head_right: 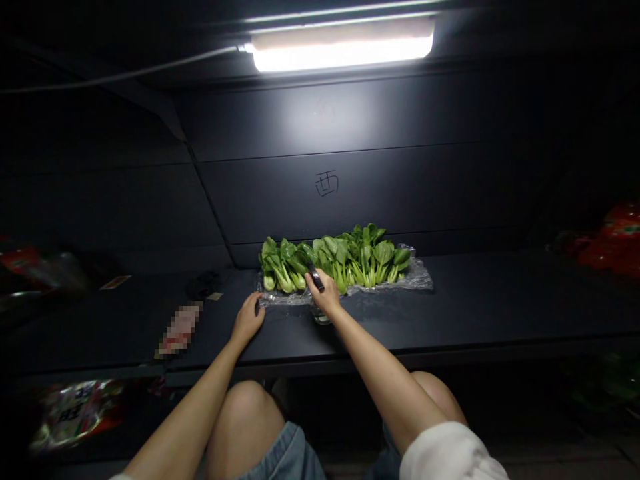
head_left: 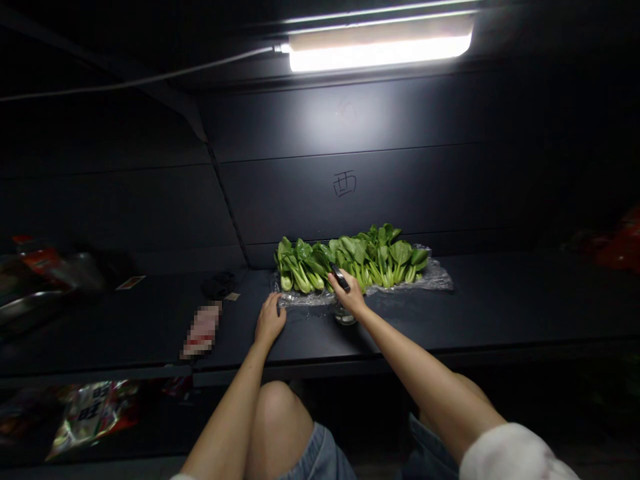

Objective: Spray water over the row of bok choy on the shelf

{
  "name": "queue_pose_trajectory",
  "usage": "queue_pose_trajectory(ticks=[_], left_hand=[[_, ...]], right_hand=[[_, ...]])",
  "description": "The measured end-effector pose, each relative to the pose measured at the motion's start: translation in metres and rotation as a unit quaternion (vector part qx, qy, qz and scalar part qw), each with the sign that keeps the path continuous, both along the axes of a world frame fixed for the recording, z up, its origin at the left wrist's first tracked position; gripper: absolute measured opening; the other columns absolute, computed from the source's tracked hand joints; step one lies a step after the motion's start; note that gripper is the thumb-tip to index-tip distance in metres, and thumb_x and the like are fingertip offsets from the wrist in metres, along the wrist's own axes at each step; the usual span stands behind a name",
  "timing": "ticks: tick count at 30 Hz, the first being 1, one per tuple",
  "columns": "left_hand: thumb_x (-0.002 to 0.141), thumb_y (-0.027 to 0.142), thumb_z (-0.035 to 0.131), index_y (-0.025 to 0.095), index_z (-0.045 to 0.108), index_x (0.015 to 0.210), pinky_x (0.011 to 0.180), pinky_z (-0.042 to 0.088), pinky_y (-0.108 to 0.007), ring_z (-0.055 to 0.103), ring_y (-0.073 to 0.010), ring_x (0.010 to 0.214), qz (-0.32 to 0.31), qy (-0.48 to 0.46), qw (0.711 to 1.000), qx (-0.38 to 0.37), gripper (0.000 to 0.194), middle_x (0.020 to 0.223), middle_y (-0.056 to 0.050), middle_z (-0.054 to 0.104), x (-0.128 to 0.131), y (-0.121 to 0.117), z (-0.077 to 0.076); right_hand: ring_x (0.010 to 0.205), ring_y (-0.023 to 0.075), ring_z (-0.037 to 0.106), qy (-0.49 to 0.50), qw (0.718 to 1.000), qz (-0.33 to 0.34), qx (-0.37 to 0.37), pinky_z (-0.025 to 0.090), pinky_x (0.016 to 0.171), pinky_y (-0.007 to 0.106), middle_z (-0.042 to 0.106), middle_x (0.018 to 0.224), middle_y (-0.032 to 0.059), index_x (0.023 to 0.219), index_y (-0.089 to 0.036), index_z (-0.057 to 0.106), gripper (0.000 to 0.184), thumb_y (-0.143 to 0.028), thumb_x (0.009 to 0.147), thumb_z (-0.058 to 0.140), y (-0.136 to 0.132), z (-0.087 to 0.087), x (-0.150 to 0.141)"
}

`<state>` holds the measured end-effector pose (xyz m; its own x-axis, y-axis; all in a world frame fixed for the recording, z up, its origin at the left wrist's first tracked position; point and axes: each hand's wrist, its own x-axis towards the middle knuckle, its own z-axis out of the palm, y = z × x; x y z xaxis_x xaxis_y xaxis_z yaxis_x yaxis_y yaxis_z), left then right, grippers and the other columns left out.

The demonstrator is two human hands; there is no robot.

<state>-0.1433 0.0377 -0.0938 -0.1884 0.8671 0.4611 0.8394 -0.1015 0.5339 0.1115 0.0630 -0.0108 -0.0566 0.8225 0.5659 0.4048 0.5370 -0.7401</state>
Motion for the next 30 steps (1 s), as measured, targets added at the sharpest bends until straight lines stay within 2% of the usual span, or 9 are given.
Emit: queue_pose_trajectory(ticks=[9, 15, 21, 30], left_hand=[[0.082, 0.016, 0.048, 0.012, 0.059, 0.123, 0.114, 0.040, -0.043, 0.052, -0.0282, 0.131, 0.004, -0.004, 1.000, 0.007, 0.043, 0.137, -0.017, 0.058, -0.001, 0.001, -0.001], [0.081, 0.016, 0.047, 0.012, 0.059, 0.122, 0.112, 0.042, -0.043, 0.053, -0.0275, 0.130, 0.006, -0.019, 1.000, 0.013, 0.043, 0.135, -0.016, 0.058, -0.001, 0.000, -0.001], [0.080, 0.015, 0.048, 0.014, 0.060, 0.121, 0.112, 0.042, -0.042, 0.054, -0.0260, 0.128, 0.006, -0.032, 0.999, 0.014, 0.042, 0.134, -0.015, 0.059, -0.003, 0.000, -0.001], [0.081, 0.015, 0.046, 0.016, 0.059, 0.121, 0.111, 0.043, -0.041, 0.055, -0.0256, 0.126, 0.002, -0.038, 0.999, 0.023, 0.041, 0.132, -0.013, 0.060, -0.002, 0.000, -0.002]], right_hand=[[0.061, 0.0159, 0.052, -0.003, 1.000, 0.004, 0.008, 0.036, 0.059, 0.026, 0.057, 0.066, 0.0004, 0.068, -0.022, 0.049, 0.041, -0.058, 0.089, 0.045, -0.001, -0.001, -0.004], [0.064, 0.0177, 0.056, 0.015, 0.999, 0.030, 0.003, 0.039, 0.061, 0.026, 0.059, 0.067, 0.0014, 0.069, -0.022, 0.051, 0.041, -0.057, 0.090, 0.045, -0.004, -0.002, -0.014], [0.068, 0.0197, 0.062, 0.027, 0.999, 0.021, -0.003, 0.044, 0.065, 0.028, 0.067, 0.072, 0.0046, 0.073, -0.021, 0.059, 0.041, -0.056, 0.091, 0.047, -0.001, -0.006, -0.021], [0.068, 0.0188, 0.059, 0.017, 0.999, 0.038, 0.013, 0.043, 0.064, 0.027, 0.065, 0.074, 0.0033, 0.077, -0.021, 0.059, 0.036, -0.053, 0.090, 0.048, -0.003, -0.003, -0.034]])
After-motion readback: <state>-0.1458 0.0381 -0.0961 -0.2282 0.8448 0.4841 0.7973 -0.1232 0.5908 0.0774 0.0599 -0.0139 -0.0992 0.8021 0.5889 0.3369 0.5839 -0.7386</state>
